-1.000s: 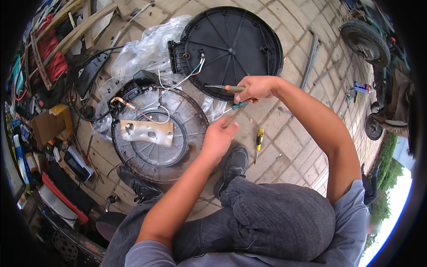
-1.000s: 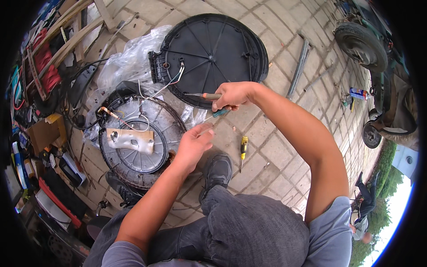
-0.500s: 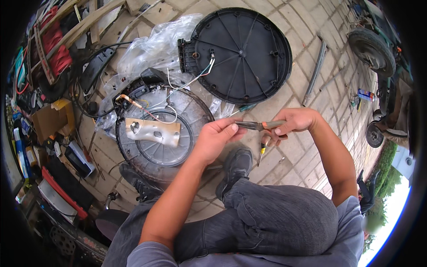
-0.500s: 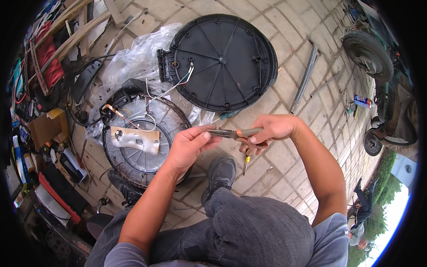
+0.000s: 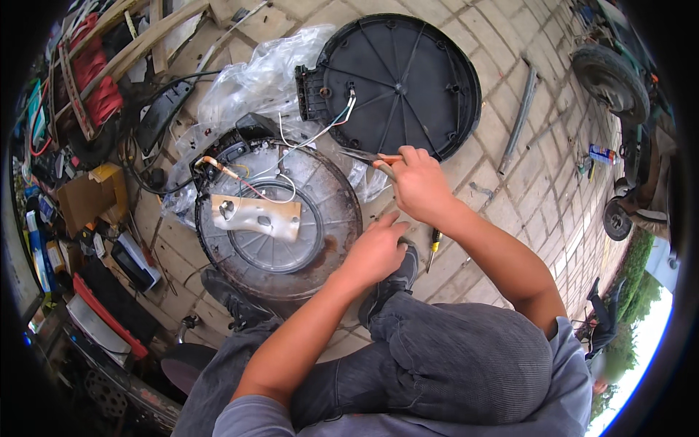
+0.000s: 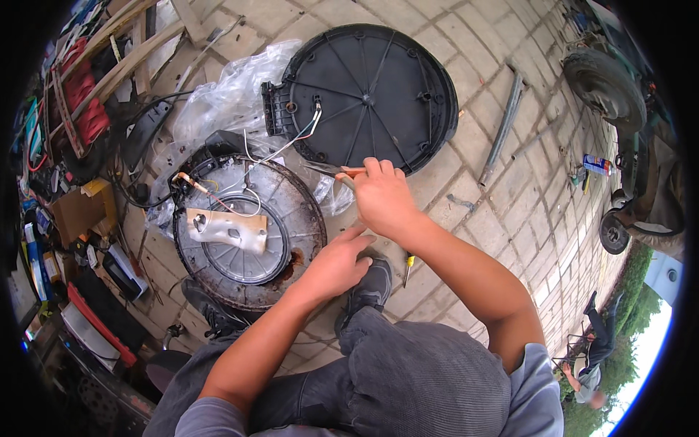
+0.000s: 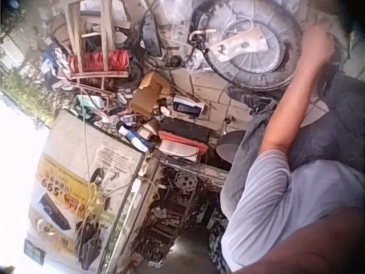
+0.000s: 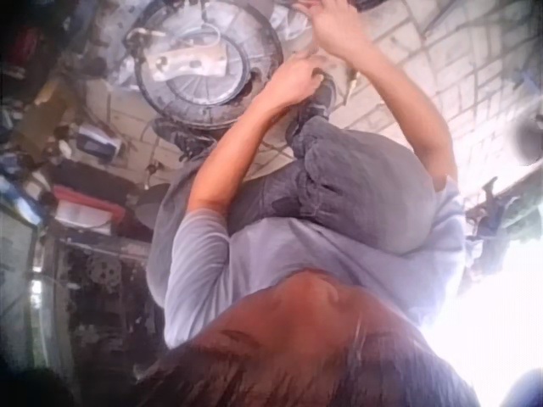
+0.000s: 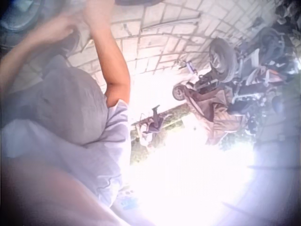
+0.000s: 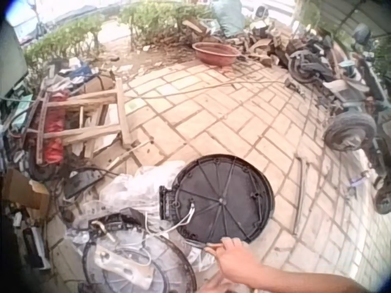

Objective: The person sits on a tiled floor and uses pliers and a screwdriver to manipulate wires and components inside a disassembled circular device. They adjust connections and handle a plastic cover and a small white component throughout the process.

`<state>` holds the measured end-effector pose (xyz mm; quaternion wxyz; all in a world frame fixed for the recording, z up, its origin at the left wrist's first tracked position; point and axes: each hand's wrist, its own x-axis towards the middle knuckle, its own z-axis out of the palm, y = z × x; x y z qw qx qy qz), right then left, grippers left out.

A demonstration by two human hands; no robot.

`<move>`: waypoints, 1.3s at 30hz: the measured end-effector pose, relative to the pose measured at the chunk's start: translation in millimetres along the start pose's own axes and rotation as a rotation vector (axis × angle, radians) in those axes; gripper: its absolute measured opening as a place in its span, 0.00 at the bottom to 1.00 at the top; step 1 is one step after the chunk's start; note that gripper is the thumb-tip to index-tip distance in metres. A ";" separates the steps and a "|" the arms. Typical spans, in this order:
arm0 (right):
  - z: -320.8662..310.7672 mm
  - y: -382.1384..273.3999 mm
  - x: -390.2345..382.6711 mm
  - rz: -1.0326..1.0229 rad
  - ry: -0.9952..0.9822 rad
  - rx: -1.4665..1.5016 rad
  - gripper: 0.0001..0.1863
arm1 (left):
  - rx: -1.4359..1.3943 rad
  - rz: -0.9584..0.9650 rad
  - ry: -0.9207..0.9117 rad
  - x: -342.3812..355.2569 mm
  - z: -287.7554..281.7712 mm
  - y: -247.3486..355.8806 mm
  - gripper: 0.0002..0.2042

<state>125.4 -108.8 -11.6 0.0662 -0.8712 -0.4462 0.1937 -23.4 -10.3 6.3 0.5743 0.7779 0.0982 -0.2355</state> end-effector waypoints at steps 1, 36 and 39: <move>1.3 -4.5 2.3 0.007 0.011 0.001 0.20 | -0.016 0.012 -0.001 -1.4 -2.2 -1.7 0.19; 41.7 -25.1 -4.3 -0.024 0.251 -0.195 0.07 | 0.067 0.045 -0.133 1.8 -27.5 6.7 0.14; 25.6 -20.6 -14.2 -0.031 0.234 -0.155 0.09 | -0.009 -0.003 -0.139 0.4 -41.2 10.1 0.13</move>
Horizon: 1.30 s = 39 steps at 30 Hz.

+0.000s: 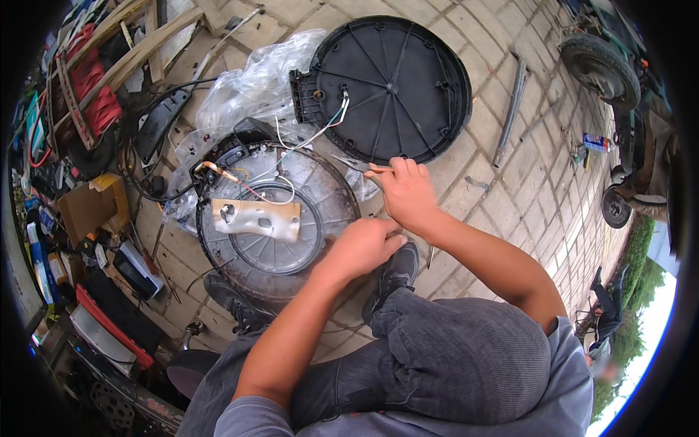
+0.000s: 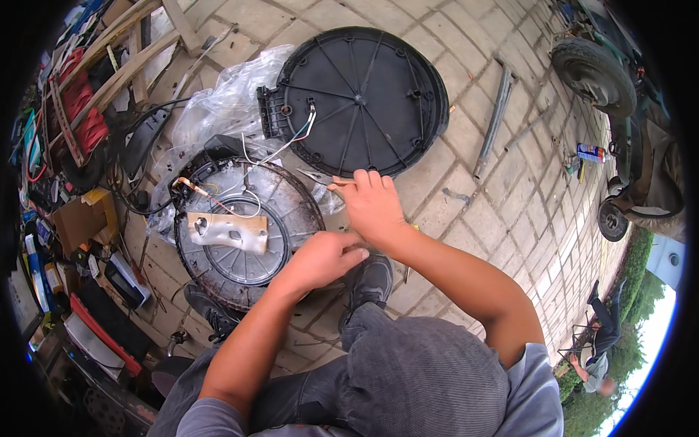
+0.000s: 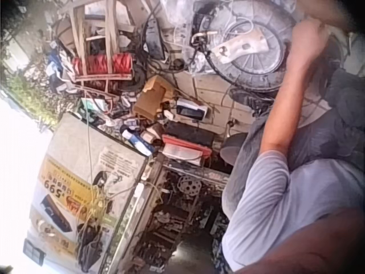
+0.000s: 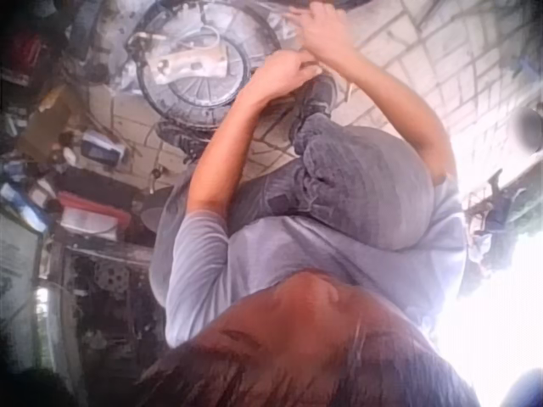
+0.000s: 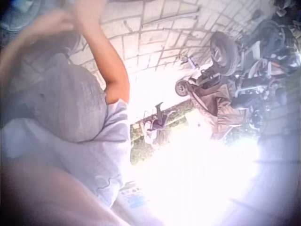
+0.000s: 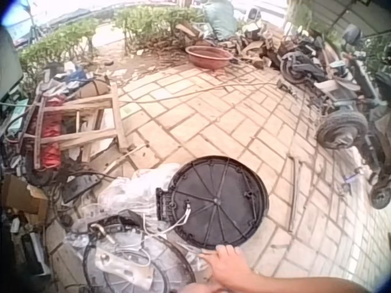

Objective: The person sits on a tiled floor and uses pliers and a screwdriver to manipulate wires and components inside a disassembled circular device. They adjust connections and handle a plastic cover and a small white component throughout the process.

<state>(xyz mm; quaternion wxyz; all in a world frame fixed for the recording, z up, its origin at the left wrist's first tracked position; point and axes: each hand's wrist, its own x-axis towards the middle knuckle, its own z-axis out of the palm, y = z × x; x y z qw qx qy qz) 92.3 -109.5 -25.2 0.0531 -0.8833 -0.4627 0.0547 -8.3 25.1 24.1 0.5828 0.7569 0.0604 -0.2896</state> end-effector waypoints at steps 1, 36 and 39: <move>-6.7 2.1 -1.6 -0.002 0.029 0.034 0.10 | -0.022 0.004 0.043 0.0 -3.1 -1.3 0.13; -34.4 -39.8 45.3 0.217 -0.480 0.180 0.24 | -0.367 -0.140 0.353 -3.5 -71.7 -21.9 0.15; -27.4 -42.7 45.0 0.167 -0.444 0.070 0.18 | -0.477 -0.132 0.379 -5.0 -81.9 -27.0 0.14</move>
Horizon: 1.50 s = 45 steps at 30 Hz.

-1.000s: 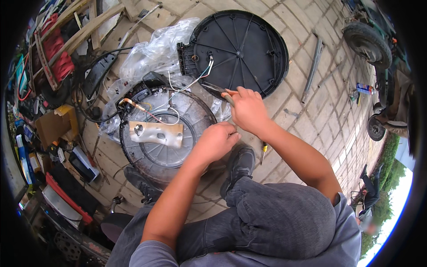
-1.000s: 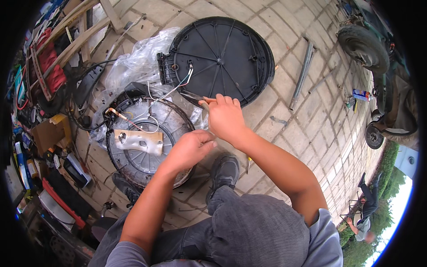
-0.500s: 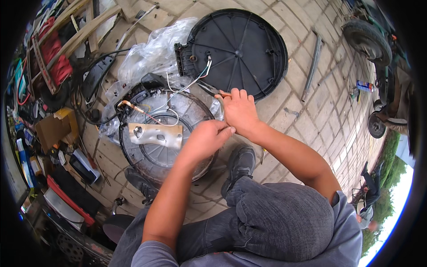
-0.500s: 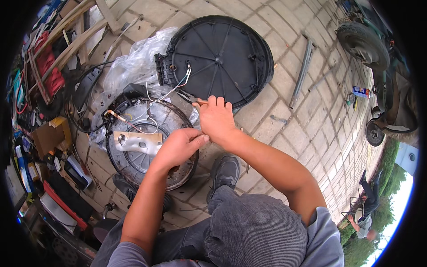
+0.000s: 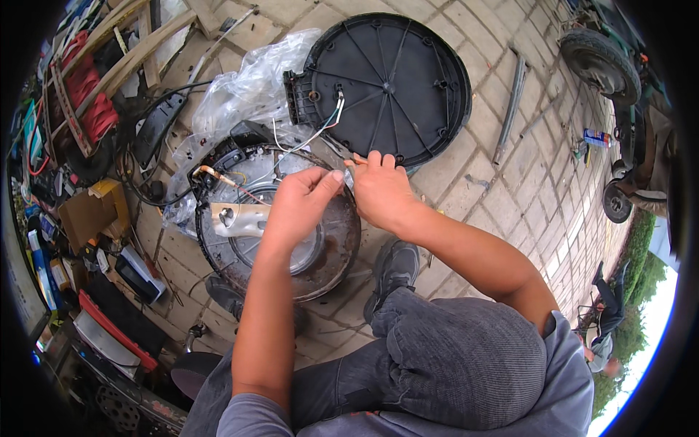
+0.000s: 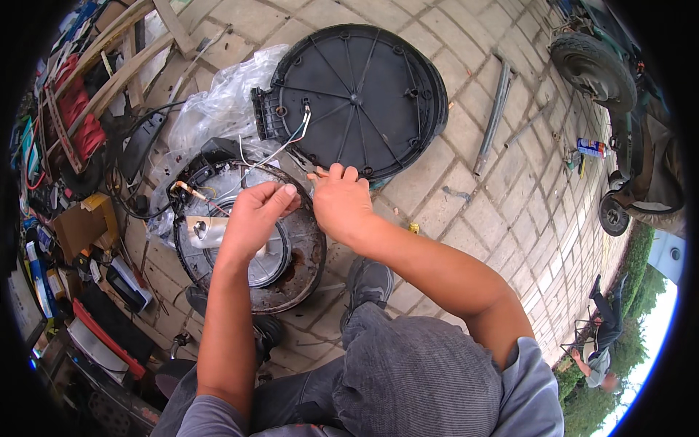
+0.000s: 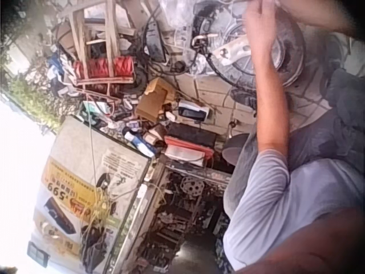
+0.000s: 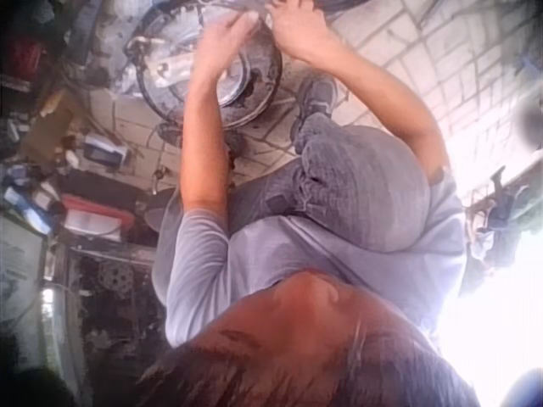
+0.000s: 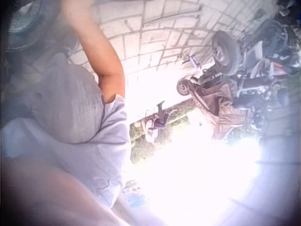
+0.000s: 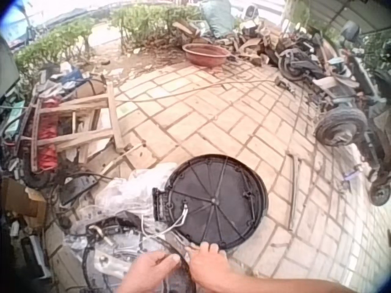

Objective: The person sits on a tiled floor and uses pliers and a screwdriver to manipulate wires and components inside a disassembled circular device. They adjust connections and handle a plastic cover and a small white component throughout the process.

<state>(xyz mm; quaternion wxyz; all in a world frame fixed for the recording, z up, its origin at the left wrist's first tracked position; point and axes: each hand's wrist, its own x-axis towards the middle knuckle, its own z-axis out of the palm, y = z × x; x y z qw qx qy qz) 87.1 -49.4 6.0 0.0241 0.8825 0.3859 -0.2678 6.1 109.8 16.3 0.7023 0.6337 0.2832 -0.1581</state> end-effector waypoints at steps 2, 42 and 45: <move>14.6 3.0 1.7 -0.008 0.066 -0.049 0.16 | -0.045 0.011 0.036 -0.8 -2.1 3.0 0.14; -28.6 89.1 63.6 -0.157 0.575 0.215 0.19 | -0.523 -0.031 0.499 63.9 81.1 24.1 0.35; -30.1 81.0 97.9 -0.159 0.585 0.160 0.11 | -0.415 -0.098 0.539 56.6 76.1 39.4 0.33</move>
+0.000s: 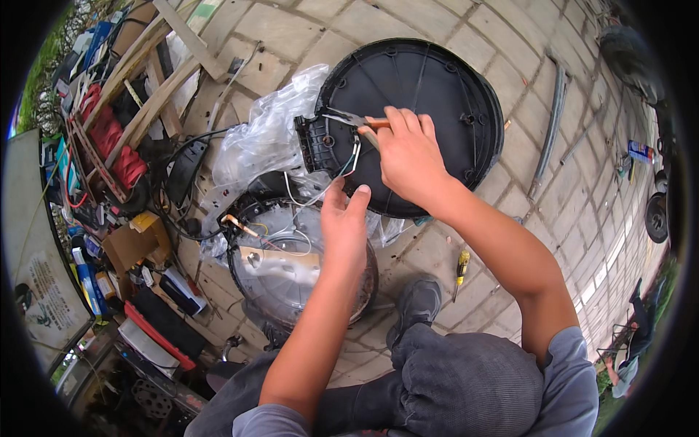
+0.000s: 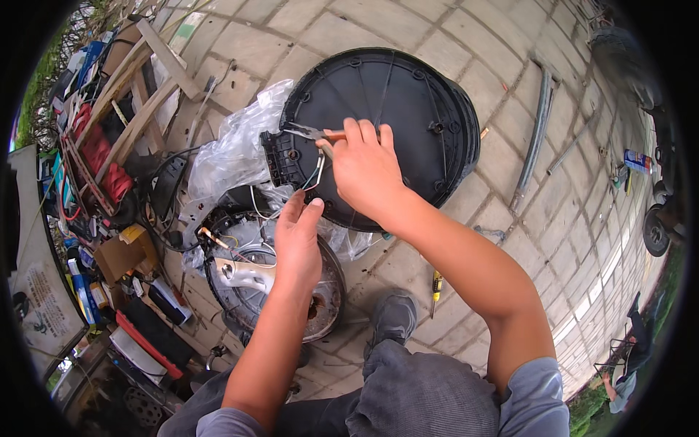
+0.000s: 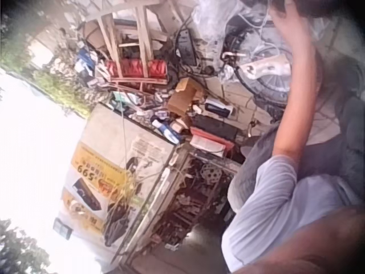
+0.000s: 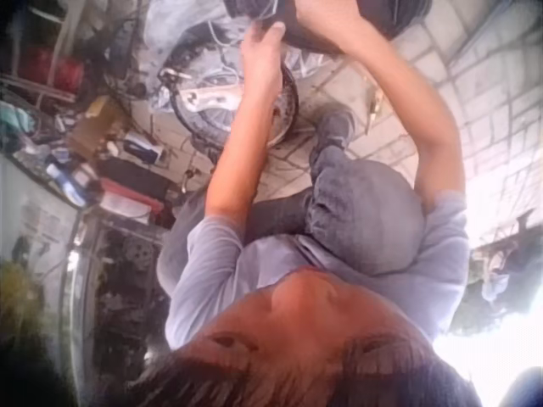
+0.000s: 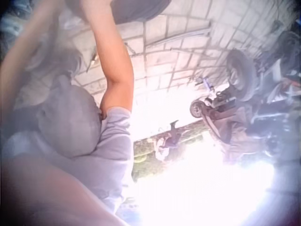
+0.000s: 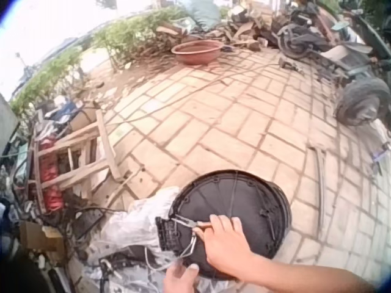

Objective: The person sits on a tiled floor and uses pliers and a screwdriver to manipulate wires and components inside a disassembled circular device. They adjust connections and handle a plastic cover and a small white component throughout the process.

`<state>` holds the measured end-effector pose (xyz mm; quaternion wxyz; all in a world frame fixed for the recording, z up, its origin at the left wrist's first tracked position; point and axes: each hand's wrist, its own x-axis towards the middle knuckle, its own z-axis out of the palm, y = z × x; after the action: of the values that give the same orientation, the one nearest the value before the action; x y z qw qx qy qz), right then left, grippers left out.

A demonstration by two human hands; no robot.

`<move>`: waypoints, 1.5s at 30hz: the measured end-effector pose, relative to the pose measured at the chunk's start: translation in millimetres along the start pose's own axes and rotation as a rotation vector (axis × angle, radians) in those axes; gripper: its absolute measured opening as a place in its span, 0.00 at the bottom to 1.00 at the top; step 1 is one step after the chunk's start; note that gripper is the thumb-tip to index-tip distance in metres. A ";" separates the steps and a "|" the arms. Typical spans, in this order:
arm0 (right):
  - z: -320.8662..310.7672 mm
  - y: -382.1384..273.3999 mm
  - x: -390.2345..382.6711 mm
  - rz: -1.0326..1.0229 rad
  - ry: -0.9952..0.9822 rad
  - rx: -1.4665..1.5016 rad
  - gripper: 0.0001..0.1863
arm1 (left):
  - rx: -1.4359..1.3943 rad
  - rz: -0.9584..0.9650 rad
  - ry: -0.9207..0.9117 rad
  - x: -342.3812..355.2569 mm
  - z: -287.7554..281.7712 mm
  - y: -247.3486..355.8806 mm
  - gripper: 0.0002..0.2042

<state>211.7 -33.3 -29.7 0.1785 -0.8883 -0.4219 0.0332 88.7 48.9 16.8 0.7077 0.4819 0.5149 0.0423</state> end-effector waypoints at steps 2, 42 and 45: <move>8.1 -0.8 10.9 0.015 -0.032 -0.087 0.11 | 0.113 0.072 -0.012 8.3 -10.6 0.8 0.26; -2.5 97.3 160.1 -0.280 -0.343 0.052 0.19 | 0.793 0.615 -0.119 175.7 -28.2 51.2 0.18; -35.2 61.9 162.7 0.335 -0.631 0.589 0.22 | 0.907 0.601 -0.087 175.2 -28.8 50.3 0.17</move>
<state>369.1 44.5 -3.2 0.2783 -0.8019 -0.2791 0.4490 170.2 191.4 -67.5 0.4062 0.8660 0.2915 -0.0037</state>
